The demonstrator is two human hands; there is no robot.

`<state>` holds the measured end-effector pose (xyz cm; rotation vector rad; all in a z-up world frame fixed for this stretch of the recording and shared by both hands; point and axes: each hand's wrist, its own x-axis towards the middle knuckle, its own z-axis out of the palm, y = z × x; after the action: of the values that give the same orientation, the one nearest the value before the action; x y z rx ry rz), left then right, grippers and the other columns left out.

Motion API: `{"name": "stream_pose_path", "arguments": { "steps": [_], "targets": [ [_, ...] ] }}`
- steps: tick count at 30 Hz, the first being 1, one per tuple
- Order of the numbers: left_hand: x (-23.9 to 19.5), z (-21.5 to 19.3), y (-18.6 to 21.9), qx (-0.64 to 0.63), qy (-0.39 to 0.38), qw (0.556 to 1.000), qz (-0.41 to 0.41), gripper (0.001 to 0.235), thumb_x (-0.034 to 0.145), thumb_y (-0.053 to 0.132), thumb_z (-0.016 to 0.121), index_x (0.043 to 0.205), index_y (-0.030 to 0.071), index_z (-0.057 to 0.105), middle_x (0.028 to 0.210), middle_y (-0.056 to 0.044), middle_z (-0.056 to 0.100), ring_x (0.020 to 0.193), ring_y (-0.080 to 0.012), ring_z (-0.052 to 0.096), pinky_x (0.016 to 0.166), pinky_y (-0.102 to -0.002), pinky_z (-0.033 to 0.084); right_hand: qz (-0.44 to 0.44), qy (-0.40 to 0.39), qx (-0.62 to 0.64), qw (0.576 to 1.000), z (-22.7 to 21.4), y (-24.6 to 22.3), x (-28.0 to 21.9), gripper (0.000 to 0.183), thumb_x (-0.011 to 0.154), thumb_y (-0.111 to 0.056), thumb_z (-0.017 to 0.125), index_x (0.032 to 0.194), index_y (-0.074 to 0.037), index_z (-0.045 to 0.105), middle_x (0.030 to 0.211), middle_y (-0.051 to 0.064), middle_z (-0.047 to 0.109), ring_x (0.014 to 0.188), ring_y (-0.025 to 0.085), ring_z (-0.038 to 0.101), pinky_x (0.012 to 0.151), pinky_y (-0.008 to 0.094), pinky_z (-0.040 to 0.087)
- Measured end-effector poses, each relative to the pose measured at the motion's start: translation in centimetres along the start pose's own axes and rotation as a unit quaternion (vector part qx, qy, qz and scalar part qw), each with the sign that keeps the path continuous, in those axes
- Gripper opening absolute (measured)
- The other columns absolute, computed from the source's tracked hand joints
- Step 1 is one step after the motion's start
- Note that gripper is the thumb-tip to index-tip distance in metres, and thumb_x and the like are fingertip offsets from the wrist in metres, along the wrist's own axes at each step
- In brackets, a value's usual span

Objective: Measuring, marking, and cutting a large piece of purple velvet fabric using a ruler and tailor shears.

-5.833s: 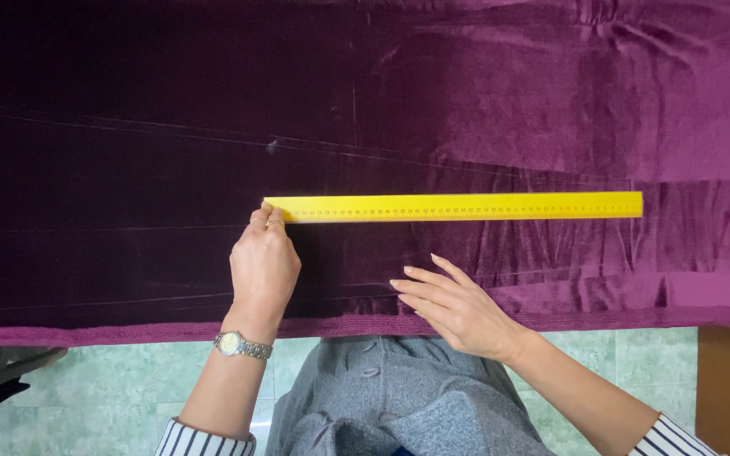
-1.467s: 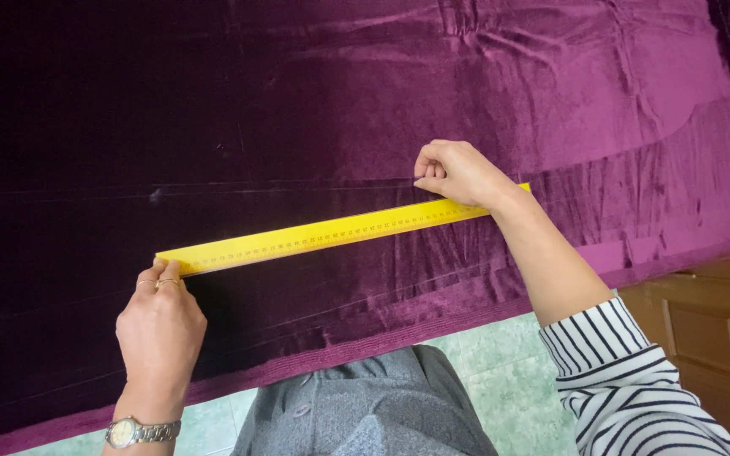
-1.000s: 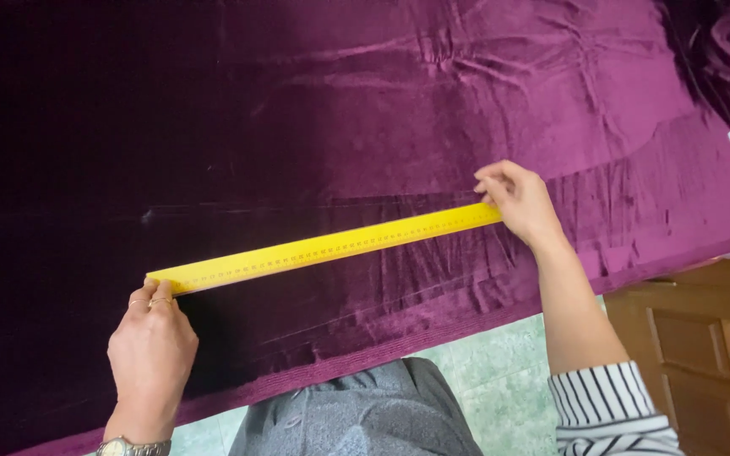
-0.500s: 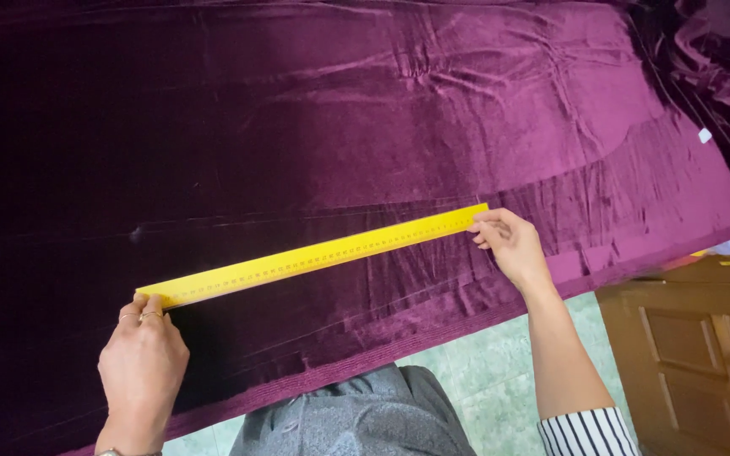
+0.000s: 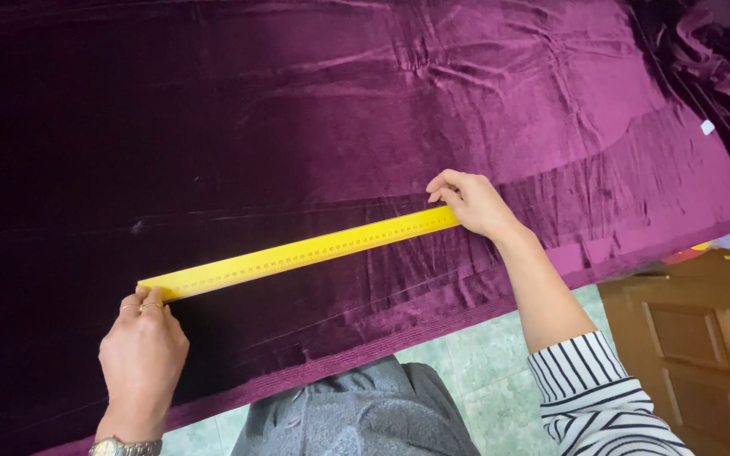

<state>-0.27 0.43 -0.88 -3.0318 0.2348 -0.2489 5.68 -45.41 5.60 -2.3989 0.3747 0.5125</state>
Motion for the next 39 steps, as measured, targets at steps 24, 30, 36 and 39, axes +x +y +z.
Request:
{"name": "stream_pose_path", "arguments": {
  "steps": [24, 30, 36, 39],
  "targets": [
    [2.9, -1.4, -0.4, -0.134, 0.042, 0.99, -0.025, 0.038, 0.087, 0.013, 0.067, 0.123, 0.002, 0.066, 0.126, -0.016, 0.064, 0.121, -0.0318, 0.059, 0.105, -0.05, 0.042, -0.142, 0.246, -0.043, 0.958, 3.8, 6.9, -4.5, 0.04, 0.104, -0.014, 0.038, 0.141, -0.002, 0.046, 0.144, 0.022, 0.045, 0.133, 0.043, 0.038, 0.107, 0.066, 0.023],
    [3.3, 0.2, -1.8, -0.161, 0.046, 0.986, -0.019, 0.032, 0.088, 0.019, 0.071, 0.12, 0.014, 0.07, 0.121, -0.003, 0.063, 0.114, -0.0236, 0.061, 0.099, -0.041, 0.049, -0.122, 0.355, -0.019, 0.927, 3.3, 11.5, -5.0, 0.037, 0.105, -0.008, 0.036, 0.139, 0.002, 0.05, 0.137, 0.025, 0.05, 0.129, 0.042, 0.044, 0.109, 0.058, 0.029],
    [2.0, -2.7, 0.8, -0.154, 0.071, 0.985, 0.036, 0.049, 0.09, 0.019, 0.066, 0.132, -0.002, 0.056, 0.132, -0.02, 0.056, 0.117, -0.0362, 0.056, 0.095, -0.049, 0.047, -0.041, 0.284, -0.034, 0.957, 4.5, 9.7, -7.1, 0.054, 0.104, -0.031, 0.021, 0.152, -0.006, 0.018, 0.159, 0.015, 0.017, 0.148, 0.035, 0.009, 0.116, 0.054, 0.003],
    [-0.4, -2.8, 1.6, -0.187, -0.043, 0.981, -0.011, 0.068, 0.095, 0.038, 0.043, 0.148, -0.003, 0.032, 0.155, -0.024, 0.028, 0.144, -0.0427, 0.021, 0.108, -0.069, 0.02, 0.006, 0.244, -0.068, 0.967, 5.6, 8.5, -7.7, 0.06, 0.102, -0.035, 0.021, 0.152, -0.005, 0.012, 0.16, 0.016, 0.007, 0.147, 0.039, 0.002, 0.114, 0.059, 0.001]
  ]
}}
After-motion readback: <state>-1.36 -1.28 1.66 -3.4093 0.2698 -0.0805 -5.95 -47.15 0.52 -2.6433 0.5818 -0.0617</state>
